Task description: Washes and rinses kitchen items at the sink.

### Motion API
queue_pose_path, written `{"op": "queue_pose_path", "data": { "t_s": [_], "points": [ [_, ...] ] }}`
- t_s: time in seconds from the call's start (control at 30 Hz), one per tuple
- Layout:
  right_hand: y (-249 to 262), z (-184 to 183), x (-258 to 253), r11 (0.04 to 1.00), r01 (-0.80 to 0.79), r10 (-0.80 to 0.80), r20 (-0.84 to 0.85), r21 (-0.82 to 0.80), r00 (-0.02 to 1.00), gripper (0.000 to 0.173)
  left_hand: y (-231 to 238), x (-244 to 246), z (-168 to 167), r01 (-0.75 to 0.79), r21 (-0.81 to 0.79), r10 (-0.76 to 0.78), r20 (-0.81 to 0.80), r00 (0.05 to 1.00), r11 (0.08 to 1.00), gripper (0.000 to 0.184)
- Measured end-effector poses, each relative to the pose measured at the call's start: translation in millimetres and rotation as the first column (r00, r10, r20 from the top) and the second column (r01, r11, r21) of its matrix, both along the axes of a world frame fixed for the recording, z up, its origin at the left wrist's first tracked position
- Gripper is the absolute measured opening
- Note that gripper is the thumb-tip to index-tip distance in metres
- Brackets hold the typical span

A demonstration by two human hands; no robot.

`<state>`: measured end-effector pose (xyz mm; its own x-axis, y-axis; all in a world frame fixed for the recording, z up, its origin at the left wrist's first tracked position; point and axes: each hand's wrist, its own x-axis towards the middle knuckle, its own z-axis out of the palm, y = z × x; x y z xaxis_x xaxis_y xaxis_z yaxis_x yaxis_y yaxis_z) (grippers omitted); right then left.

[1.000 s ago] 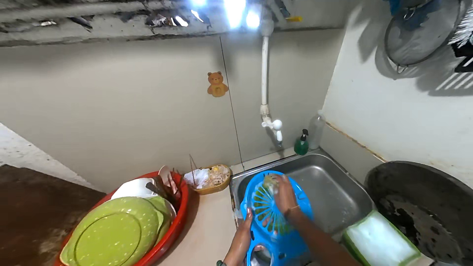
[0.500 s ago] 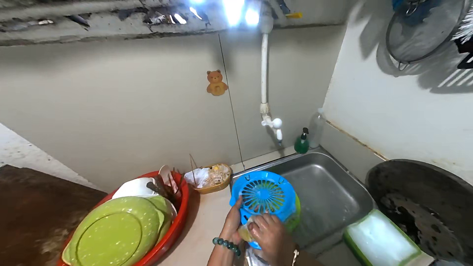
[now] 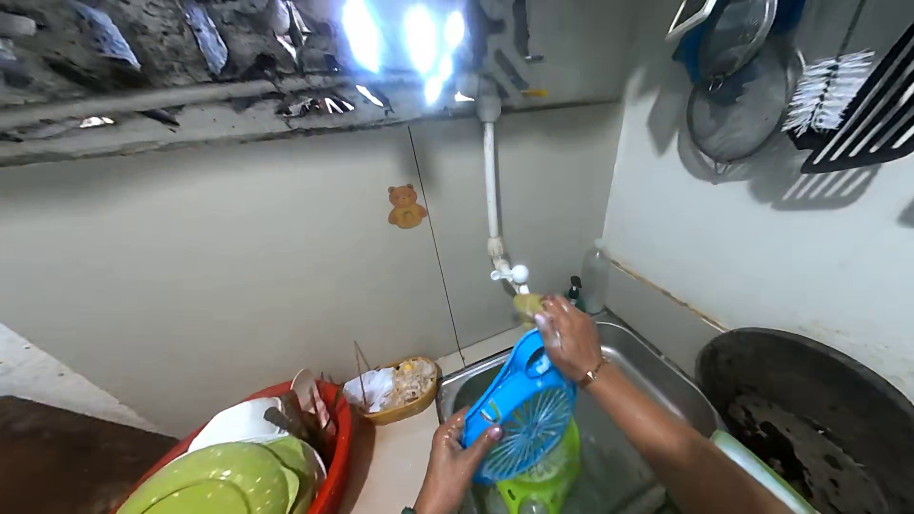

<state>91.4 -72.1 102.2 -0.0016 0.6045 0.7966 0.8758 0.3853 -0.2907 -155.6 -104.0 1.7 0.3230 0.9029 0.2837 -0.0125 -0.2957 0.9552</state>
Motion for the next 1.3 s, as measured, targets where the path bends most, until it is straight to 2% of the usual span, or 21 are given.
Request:
{"op": "queue_pose_path", "data": {
  "t_s": [0.03,0.1,0.13,0.17,0.2,0.27,0.33,0.37,0.43,0.53,0.6,0.7,0.77,0.83,0.93,1.0,1.07,1.13,1.2,1.27,1.3],
  "points": [
    [4,-3,-3,0.995,0.098,-0.100,-0.118,-0.026,0.988,0.043,-4,5,2,0.009,-0.027,-0.008,0.017,1.000,1.000,0.028],
    [2,-5,-11,0.974,0.173,-0.218,-0.407,-0.145,0.887,0.037,-13,14,6,-0.040,-0.081,0.040,0.007,0.999,0.996,0.025],
    [-2,-8,-16,0.967,0.179,-0.248,-0.498,-0.182,0.831,0.039,-15,17,7,-0.091,-0.109,0.091,-0.008,0.996,0.990,0.027],
    [-9,-13,-24,0.966,0.169,-0.246,-0.515,-0.193,0.821,0.040,-15,19,8,-0.149,-0.131,0.147,-0.022,0.989,0.980,0.030],
    [-19,-22,-35,0.972,0.116,-0.200,-0.461,-0.204,0.865,0.038,-13,20,7,-0.195,-0.137,0.192,-0.037,0.981,0.971,0.032],
    [-34,-47,-60,0.981,-0.038,0.002,-0.188,-0.190,0.982,0.030,-7,21,7,-0.244,-0.083,0.238,-0.081,0.968,0.966,0.034],
    [-38,-69,-71,0.981,-0.141,0.148,0.042,-0.134,0.988,0.026,-7,22,10,-0.280,-0.011,0.276,-0.129,0.952,0.960,0.034],
    [-36,-76,-67,0.984,-0.150,0.156,0.054,-0.091,0.986,0.026,-9,21,14,-0.289,-0.001,0.287,-0.129,0.949,0.957,0.034],
    [-28,-84,-44,0.990,-0.096,0.094,-0.030,-0.099,0.995,0.025,-14,11,25,-0.285,-0.038,0.282,-0.065,0.957,0.958,0.034],
    [-33,-94,-10,0.914,-0.041,-0.051,-0.213,-0.405,0.976,0.032,-18,-6,43,-0.306,-0.096,0.312,0.064,0.948,0.947,0.034],
    [-43,-105,-17,0.852,-0.069,-0.150,-0.368,-0.519,0.918,0.038,-12,-4,53,-0.377,-0.117,0.392,0.162,0.905,0.919,0.033],
    [-73,-128,-63,0.812,-0.091,-0.280,-0.522,-0.577,0.806,0.045,-3,9,60,-0.524,-0.205,0.563,0.315,0.765,0.827,0.035],
    [-96,-128,-92,0.802,-0.117,-0.279,-0.540,-0.586,0.794,0.043,2,20,58,-0.564,-0.324,0.650,0.367,0.665,0.760,0.038],
    [-120,-122,-118,0.807,-0.150,-0.178,-0.477,-0.572,0.861,0.042,4,27,46,-0.518,-0.467,0.692,0.385,0.610,0.717,0.040],
    [-117,-114,-136,0.880,-0.126,-0.022,-0.305,-0.458,0.952,0.035,-2,31,25,-0.402,-0.520,0.606,0.313,0.731,0.754,0.040],
    [-96,-99,-132,0.880,-0.149,0.024,-0.271,-0.452,0.962,0.036,-15,33,24,-0.372,-0.504,0.514,0.174,0.840,0.779,0.044],
    [-71,-78,-118,0.777,-0.186,-0.024,-0.323,-0.601,0.946,0.045,-29,27,31,-0.371,-0.464,0.458,0.087,0.885,0.804,0.046],
    [-49,-77,-102,0.669,-0.200,-0.161,-0.403,-0.716,0.901,0.053,-44,23,41,-0.407,-0.382,0.475,0.101,0.874,0.830,0.041],
    [-48,-91,-106,0.632,-0.208,-0.268,-0.463,-0.746,0.845,0.061,-56,20,44,-0.450,-0.237,0.487,0.133,0.863,0.861,0.034],
    [-74,-96,-132,0.619,-0.282,-0.252,-0.525,-0.733,0.813,0.063,-59,17,32,-0.516,-0.066,0.520,0.098,0.849,0.854,0.029],
    [-89,-97,-144,0.583,-0.333,-0.217,-0.538,-0.741,0.815,0.062,-60,14,23,-0.547,0.022,0.546,0.039,0.837,0.837,0.026]
  ]
}}
